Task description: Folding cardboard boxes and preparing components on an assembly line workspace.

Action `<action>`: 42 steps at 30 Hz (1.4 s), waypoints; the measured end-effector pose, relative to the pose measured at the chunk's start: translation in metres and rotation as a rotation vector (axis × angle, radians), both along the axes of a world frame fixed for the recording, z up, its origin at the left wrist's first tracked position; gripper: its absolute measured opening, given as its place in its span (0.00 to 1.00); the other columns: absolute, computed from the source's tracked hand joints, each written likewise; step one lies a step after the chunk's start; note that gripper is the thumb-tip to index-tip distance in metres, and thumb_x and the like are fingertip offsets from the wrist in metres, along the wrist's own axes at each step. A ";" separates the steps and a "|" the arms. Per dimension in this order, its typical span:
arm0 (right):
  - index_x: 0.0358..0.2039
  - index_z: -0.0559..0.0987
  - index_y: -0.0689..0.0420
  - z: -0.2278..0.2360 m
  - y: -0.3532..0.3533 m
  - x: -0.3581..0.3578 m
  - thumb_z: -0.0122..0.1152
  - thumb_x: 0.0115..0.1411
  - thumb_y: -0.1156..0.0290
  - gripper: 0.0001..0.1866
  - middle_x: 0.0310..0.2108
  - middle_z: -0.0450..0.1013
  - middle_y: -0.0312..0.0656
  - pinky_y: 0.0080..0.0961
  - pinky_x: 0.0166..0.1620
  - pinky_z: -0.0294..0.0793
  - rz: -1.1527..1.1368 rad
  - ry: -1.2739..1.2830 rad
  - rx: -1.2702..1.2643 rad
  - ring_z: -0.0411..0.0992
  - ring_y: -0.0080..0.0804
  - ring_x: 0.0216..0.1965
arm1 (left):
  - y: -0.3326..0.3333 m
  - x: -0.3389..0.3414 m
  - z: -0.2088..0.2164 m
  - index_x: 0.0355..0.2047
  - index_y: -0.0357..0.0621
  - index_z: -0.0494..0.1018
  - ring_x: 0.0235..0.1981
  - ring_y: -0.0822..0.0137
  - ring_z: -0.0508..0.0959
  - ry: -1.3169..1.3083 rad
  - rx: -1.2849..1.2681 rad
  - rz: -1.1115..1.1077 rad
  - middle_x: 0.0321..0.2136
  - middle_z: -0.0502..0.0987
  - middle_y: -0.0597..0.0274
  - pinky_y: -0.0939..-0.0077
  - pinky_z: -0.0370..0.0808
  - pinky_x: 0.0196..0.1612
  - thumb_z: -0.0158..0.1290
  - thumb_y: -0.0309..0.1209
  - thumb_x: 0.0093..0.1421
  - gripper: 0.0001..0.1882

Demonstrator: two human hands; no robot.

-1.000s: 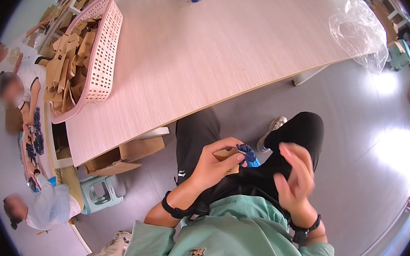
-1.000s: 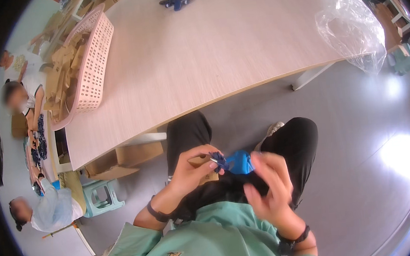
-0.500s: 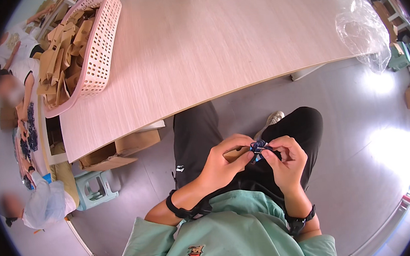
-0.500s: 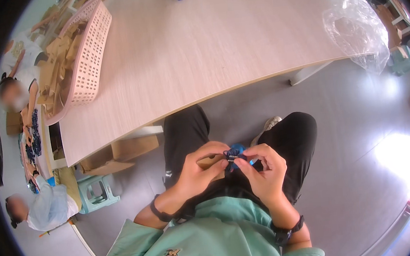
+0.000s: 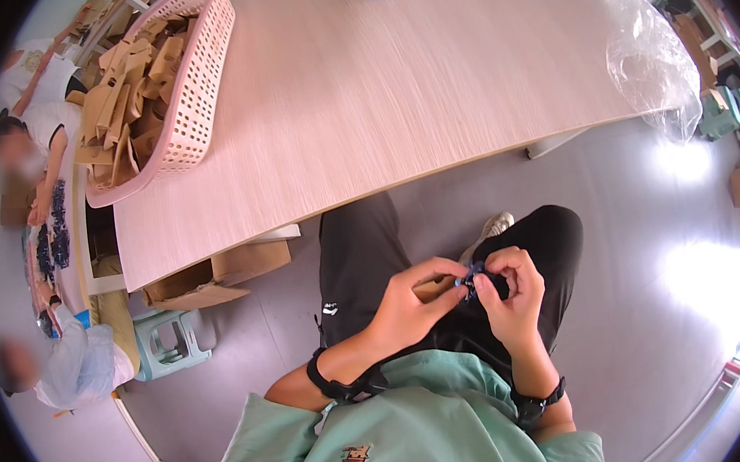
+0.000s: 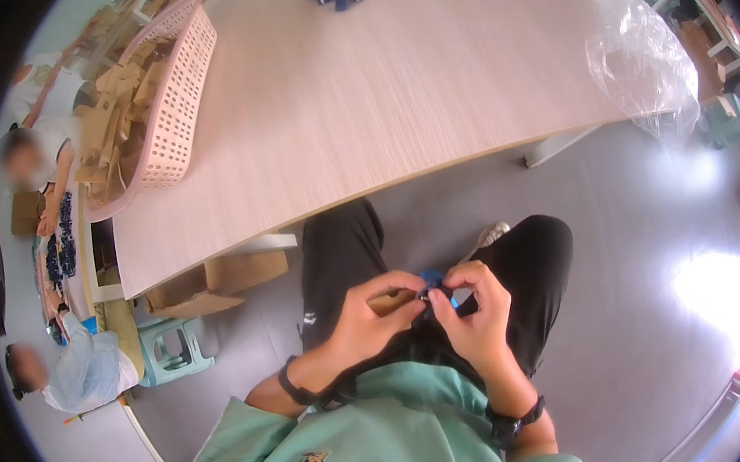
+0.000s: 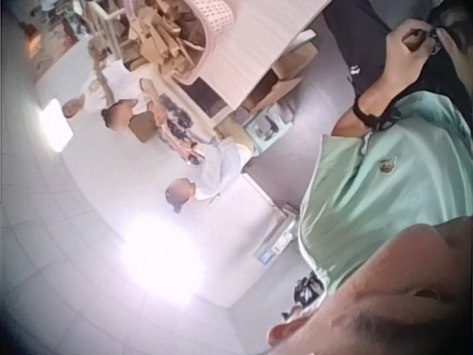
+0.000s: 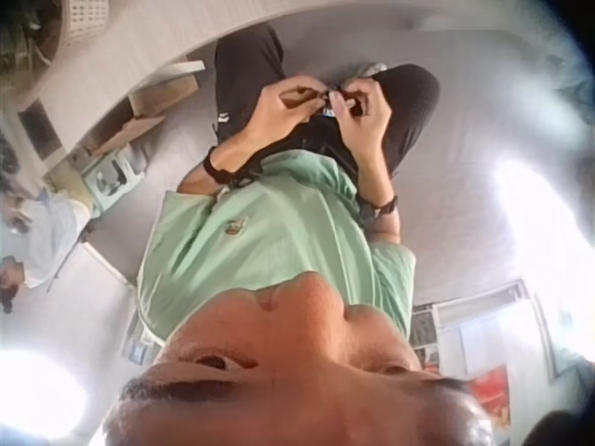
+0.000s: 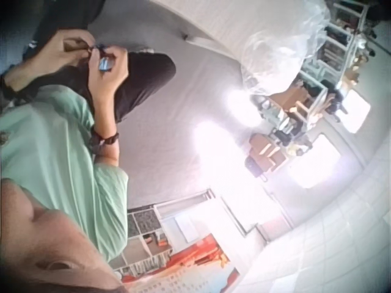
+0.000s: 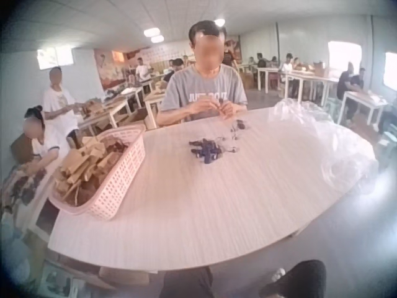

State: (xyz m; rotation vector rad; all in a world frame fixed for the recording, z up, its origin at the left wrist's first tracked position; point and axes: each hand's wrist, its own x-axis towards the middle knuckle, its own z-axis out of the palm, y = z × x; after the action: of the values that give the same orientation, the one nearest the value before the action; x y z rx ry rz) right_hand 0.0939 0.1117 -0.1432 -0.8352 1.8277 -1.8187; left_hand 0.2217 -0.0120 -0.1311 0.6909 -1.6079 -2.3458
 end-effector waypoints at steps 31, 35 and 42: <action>0.36 0.76 0.67 0.027 -0.003 -0.019 0.46 0.73 0.59 0.21 0.45 0.78 0.59 0.37 0.55 0.71 0.187 -0.298 -0.229 0.75 0.43 0.48 | -0.012 0.009 -0.012 0.48 0.33 0.73 0.44 0.64 0.78 0.266 0.001 0.166 0.46 0.76 0.51 0.70 0.76 0.49 0.43 0.24 0.72 0.11; 0.34 0.76 0.66 0.042 -0.004 -0.027 0.47 0.72 0.55 0.23 0.44 0.78 0.60 0.40 0.55 0.71 0.193 -0.316 -0.259 0.75 0.45 0.48 | -0.018 0.004 -0.016 0.47 0.35 0.75 0.44 0.67 0.77 0.169 -0.044 -0.009 0.45 0.77 0.54 0.72 0.76 0.48 0.46 0.20 0.69 0.10; 0.34 0.76 0.64 0.057 -0.015 -0.024 0.47 0.73 0.54 0.23 0.44 0.78 0.60 0.41 0.53 0.74 0.366 -0.244 -0.262 0.74 0.47 0.49 | -0.001 -0.009 -0.019 0.48 0.35 0.74 0.47 0.67 0.77 0.199 -0.101 -0.220 0.43 0.76 0.60 0.71 0.77 0.50 0.49 0.16 0.64 0.13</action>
State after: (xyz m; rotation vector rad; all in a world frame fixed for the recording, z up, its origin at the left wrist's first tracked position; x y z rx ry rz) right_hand 0.0696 0.0965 -0.0860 -0.9230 1.2137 -1.8429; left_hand 0.2132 -0.0128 -0.1503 0.2623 -1.7737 -2.3705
